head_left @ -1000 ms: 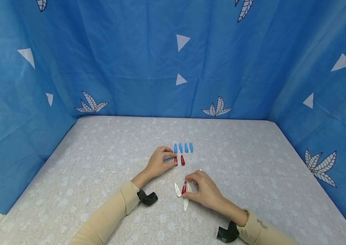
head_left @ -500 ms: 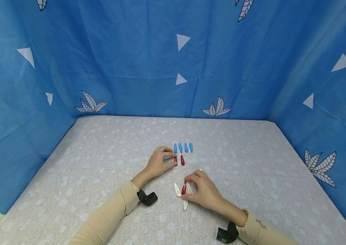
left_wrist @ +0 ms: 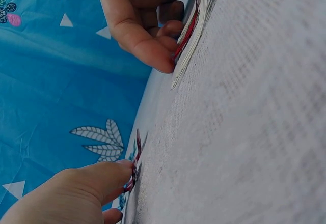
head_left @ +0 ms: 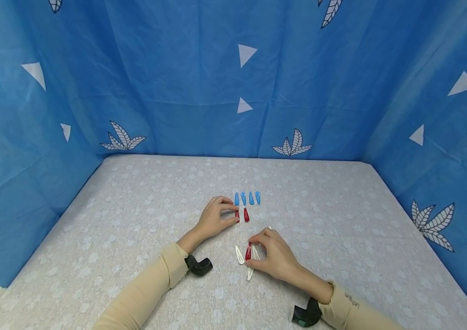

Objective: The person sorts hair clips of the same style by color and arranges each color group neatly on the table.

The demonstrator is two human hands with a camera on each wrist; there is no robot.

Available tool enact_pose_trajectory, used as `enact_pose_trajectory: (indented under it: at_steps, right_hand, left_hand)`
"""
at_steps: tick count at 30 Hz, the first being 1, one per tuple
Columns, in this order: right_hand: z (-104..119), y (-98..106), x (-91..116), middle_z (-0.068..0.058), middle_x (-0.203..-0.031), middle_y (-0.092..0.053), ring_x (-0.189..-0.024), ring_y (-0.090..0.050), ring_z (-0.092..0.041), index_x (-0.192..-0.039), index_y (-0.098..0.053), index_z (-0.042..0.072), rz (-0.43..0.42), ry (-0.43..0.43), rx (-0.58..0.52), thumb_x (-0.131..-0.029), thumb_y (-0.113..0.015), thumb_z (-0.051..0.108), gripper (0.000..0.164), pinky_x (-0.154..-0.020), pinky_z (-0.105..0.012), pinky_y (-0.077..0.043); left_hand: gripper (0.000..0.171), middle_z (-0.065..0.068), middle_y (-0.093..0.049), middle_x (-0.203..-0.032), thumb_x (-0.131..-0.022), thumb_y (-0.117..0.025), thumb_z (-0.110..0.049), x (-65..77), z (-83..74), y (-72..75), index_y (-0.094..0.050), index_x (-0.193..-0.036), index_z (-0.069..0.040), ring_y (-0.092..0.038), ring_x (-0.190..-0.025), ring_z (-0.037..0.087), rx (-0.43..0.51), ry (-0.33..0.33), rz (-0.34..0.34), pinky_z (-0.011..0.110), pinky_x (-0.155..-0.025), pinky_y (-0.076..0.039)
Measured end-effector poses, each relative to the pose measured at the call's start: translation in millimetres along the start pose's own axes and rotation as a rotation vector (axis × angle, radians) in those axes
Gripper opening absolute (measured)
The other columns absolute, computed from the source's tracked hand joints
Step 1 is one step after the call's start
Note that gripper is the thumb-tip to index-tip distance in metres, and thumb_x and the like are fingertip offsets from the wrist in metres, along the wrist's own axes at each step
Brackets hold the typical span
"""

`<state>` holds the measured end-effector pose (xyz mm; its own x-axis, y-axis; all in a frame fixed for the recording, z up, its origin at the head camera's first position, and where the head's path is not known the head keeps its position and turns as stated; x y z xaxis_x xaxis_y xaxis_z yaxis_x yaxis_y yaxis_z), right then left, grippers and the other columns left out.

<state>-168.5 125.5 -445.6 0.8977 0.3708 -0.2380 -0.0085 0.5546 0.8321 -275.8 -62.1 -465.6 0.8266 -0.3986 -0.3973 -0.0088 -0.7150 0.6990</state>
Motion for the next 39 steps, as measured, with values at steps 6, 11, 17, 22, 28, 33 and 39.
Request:
enact_pose_trajectory:
  at_steps: [6,11,17,22,28,33,39]
  right_hand:
    - [0.4,-0.6,-2.0,0.007,-0.093,-0.059,-0.078,-0.044,-0.005,-0.103,-0.073,0.013,0.002,-0.006,0.001,-0.065,-0.09,0.032,0.045,-0.067,-0.023,-0.04]
    - [-1.1,-0.8,-3.6,0.008,-0.09,-0.058,-0.076,-0.044,-0.005,-0.102,-0.073,0.013,0.009,-0.02,-0.053,-0.065,-0.09,0.031,0.045,-0.066,-0.022,-0.039]
    - [-4.1,2.9,-6.0,0.007,-0.091,-0.062,-0.078,-0.051,-0.006,-0.106,-0.071,0.011,0.034,-0.02,-0.173,-0.068,-0.089,0.029,0.046,-0.07,-0.022,-0.046]
    - [-5.6,14.3,-10.8,0.002,-0.087,-0.067,-0.074,-0.056,-0.011,-0.111,-0.069,0.005,0.074,-0.039,-0.291,-0.073,-0.086,0.019,0.043,-0.064,-0.022,-0.047]
    - [-15.2,29.1,-24.2,-0.001,-0.084,-0.067,-0.071,-0.058,-0.01,-0.116,-0.067,0.002,0.092,-0.042,-0.308,-0.077,-0.083,0.012,0.044,-0.059,-0.022,-0.046]
    - [-29.2,36.6,-40.8,-0.001,-0.086,-0.067,-0.072,-0.057,-0.008,-0.119,-0.065,0.001,0.09,-0.045,-0.28,-0.078,-0.081,0.012,0.046,-0.059,-0.023,-0.046]
    - [-42.1,40.3,-62.4,-0.002,-0.085,-0.067,-0.073,-0.057,-0.011,-0.121,-0.065,0.001,0.072,-0.08,-0.264,-0.078,-0.081,0.011,0.047,-0.063,-0.025,-0.048]
  left_hand:
    - [0.028,0.009,-0.065,-0.112,-0.08,-0.08,-0.024,-0.4,-0.3,1.9,-0.077,-0.104,-0.01,-0.056,-0.111,0.029,-0.002,0.001,-0.003,0.048,-0.096,-0.044]
    - [0.027,0.009,-0.065,-0.112,-0.08,-0.08,-0.023,-0.2,-0.8,2.9,-0.077,-0.103,-0.01,-0.056,-0.111,0.029,0.004,0.002,-0.001,0.048,-0.096,-0.044]
    - [0.027,0.01,-0.064,-0.112,-0.08,-0.08,-0.023,-0.7,0.0,3.2,-0.077,-0.103,-0.01,-0.055,-0.112,0.029,0.011,0.016,0.01,0.048,-0.098,-0.043]
    - [0.027,0.009,-0.064,-0.112,-0.08,-0.08,-0.024,-0.6,1.0,2.1,-0.077,-0.104,-0.011,-0.055,-0.112,0.028,-0.001,0.014,0.007,0.047,-0.097,-0.044]
    - [0.027,0.009,-0.065,-0.112,-0.08,-0.08,-0.024,0.3,1.3,0.6,-0.077,-0.103,-0.011,-0.056,-0.111,0.029,0.009,0.009,0.004,0.048,-0.096,-0.045]
    - [0.028,0.009,-0.064,-0.114,-0.081,-0.08,-0.025,0.3,2.0,-1.1,-0.077,-0.105,-0.011,-0.055,-0.113,0.029,0.01,0.036,0.028,0.047,-0.098,-0.044]
    - [0.028,0.008,-0.065,-0.114,-0.08,-0.08,-0.025,-0.4,1.9,-1.1,-0.077,-0.105,-0.011,-0.056,-0.113,0.028,-0.003,0.031,0.028,0.046,-0.098,-0.045]
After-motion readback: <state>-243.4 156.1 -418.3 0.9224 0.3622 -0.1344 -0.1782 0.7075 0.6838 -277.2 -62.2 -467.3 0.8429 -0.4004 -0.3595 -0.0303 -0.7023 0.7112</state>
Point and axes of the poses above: each hand's wrist, its own x-axis away from the middle knuckle, its own y-axis out of the back of the hand, z = x × y, the point moved 3 cm from there along -x, towards the middle knuckle
